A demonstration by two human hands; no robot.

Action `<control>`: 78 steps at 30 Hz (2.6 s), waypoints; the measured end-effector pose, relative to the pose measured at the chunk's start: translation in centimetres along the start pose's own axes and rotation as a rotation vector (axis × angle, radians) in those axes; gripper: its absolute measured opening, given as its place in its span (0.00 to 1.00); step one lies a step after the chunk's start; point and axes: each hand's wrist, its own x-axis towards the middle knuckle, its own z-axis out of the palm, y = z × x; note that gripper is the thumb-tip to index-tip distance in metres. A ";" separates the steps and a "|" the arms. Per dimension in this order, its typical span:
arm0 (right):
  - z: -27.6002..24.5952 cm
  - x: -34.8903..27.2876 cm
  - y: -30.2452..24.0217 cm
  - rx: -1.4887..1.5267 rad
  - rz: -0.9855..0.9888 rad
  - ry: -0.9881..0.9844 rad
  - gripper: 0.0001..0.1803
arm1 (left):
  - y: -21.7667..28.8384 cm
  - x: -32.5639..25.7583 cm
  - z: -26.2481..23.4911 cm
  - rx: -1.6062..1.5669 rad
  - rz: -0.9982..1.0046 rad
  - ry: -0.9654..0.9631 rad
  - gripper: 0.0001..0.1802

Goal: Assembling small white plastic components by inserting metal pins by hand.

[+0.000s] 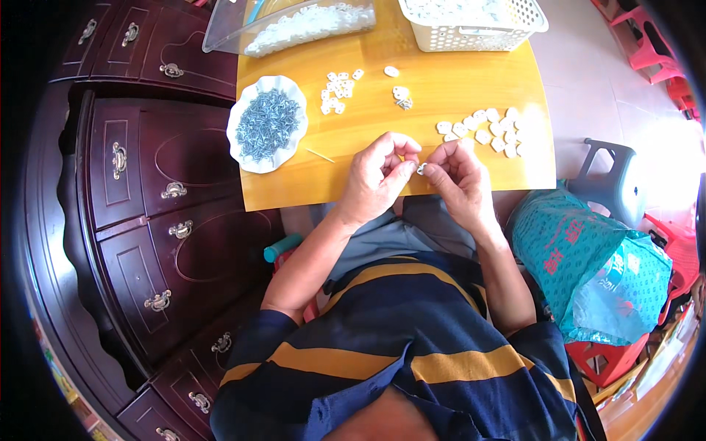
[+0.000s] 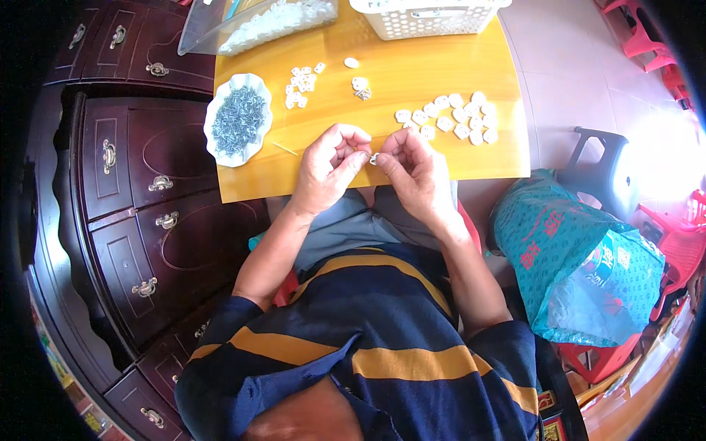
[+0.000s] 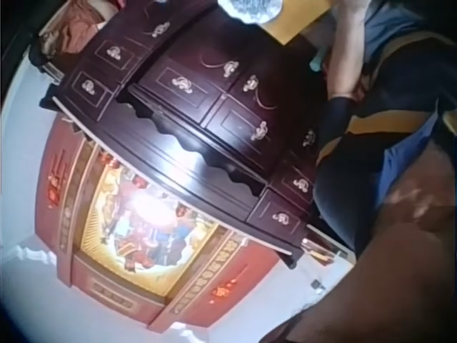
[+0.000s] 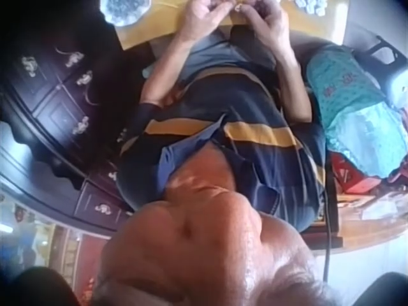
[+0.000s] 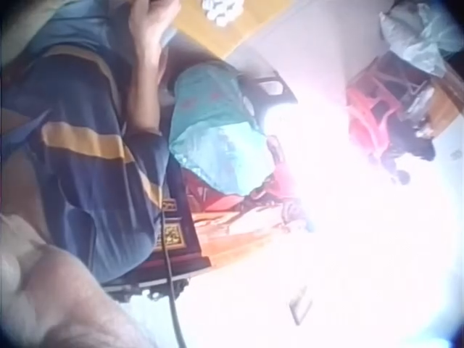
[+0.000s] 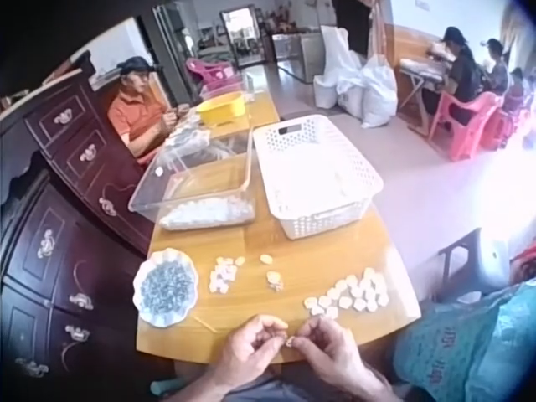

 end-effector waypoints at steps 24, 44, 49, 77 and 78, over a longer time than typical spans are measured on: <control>-0.3 0.1 0.2 -0.019 -0.034 0.036 0.06 | 2.1 4.1 -3.8 0.532 0.281 0.168 0.11; -0.6 0.4 0.3 0.062 0.010 -0.021 0.07 | -1.4 12.3 -6.7 0.771 0.370 0.232 0.05; -0.7 0.3 0.4 0.089 0.018 -0.002 0.08 | 0.8 7.7 -6.2 0.343 0.189 0.222 0.09; 0.2 -0.4 0.2 0.119 0.017 -0.003 0.06 | 2.2 0.4 -1.8 0.234 0.173 -0.095 0.12; 0.2 -0.4 0.1 0.119 0.017 -0.004 0.06 | 2.3 0.4 -1.8 0.235 0.172 -0.095 0.12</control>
